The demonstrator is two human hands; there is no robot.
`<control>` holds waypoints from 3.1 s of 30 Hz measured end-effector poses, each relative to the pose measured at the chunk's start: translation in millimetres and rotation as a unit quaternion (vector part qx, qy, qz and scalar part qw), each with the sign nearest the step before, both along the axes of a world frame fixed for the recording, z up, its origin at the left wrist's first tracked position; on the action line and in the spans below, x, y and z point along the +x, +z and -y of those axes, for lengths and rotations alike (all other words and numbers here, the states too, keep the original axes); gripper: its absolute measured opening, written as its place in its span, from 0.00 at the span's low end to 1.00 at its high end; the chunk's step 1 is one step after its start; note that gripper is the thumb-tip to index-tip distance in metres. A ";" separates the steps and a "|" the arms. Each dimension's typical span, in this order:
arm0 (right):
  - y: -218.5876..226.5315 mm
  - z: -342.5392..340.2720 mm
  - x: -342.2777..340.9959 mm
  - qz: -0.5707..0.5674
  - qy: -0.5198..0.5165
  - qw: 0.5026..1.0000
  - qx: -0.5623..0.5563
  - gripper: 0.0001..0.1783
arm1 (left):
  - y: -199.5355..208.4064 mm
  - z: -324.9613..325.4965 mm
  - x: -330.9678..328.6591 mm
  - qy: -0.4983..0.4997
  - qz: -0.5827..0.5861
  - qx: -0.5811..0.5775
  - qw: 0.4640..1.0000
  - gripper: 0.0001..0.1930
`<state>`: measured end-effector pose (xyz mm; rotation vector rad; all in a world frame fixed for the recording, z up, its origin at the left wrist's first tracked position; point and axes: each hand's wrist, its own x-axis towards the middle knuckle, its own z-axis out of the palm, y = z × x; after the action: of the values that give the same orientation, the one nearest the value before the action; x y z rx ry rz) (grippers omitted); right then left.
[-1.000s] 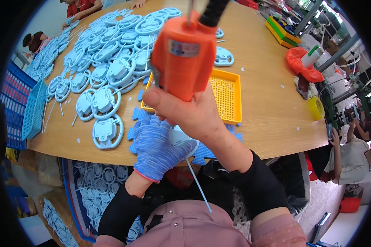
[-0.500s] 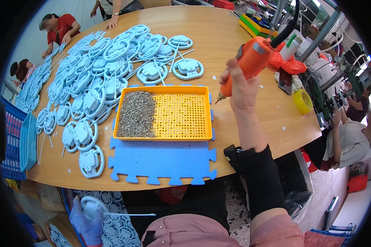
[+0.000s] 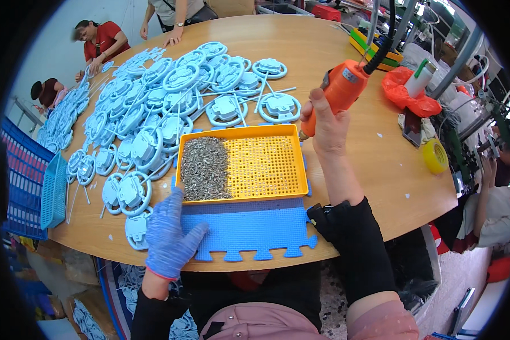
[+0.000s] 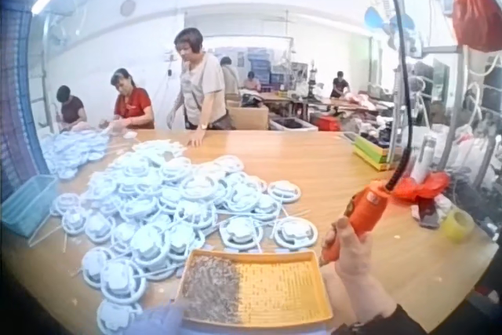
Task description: Assembling blue plastic steering-wheel-like components using an electric screwdriver.
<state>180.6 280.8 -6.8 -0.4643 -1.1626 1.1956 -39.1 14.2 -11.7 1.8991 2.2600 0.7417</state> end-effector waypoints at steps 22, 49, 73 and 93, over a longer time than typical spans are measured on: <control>47.0 44.0 7.7 -0.003 0.038 0.999 0.021 0.32 | 7.7 -319.4 -132.9 0.071 -0.155 -0.116 0.978 0.40; 14.1 29.6 -27.7 0.034 0.068 0.997 0.031 0.23 | 19.3 19.9 -10.9 0.057 0.574 -0.283 0.766 0.31; 61.7 175.9 -63.6 0.149 0.228 0.960 0.058 0.33 | -5.4 10.4 39.9 -0.041 0.063 0.094 0.993 0.30; 47.0 168.8 -77.5 0.170 0.284 0.944 0.011 0.31 | -2.4 5.6 39.6 -0.028 0.036 0.048 0.998 0.27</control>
<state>103.1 112.0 40.2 -0.3320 -1.6794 1.6353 0.4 8.6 -14.1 1.9335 2.1559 0.9103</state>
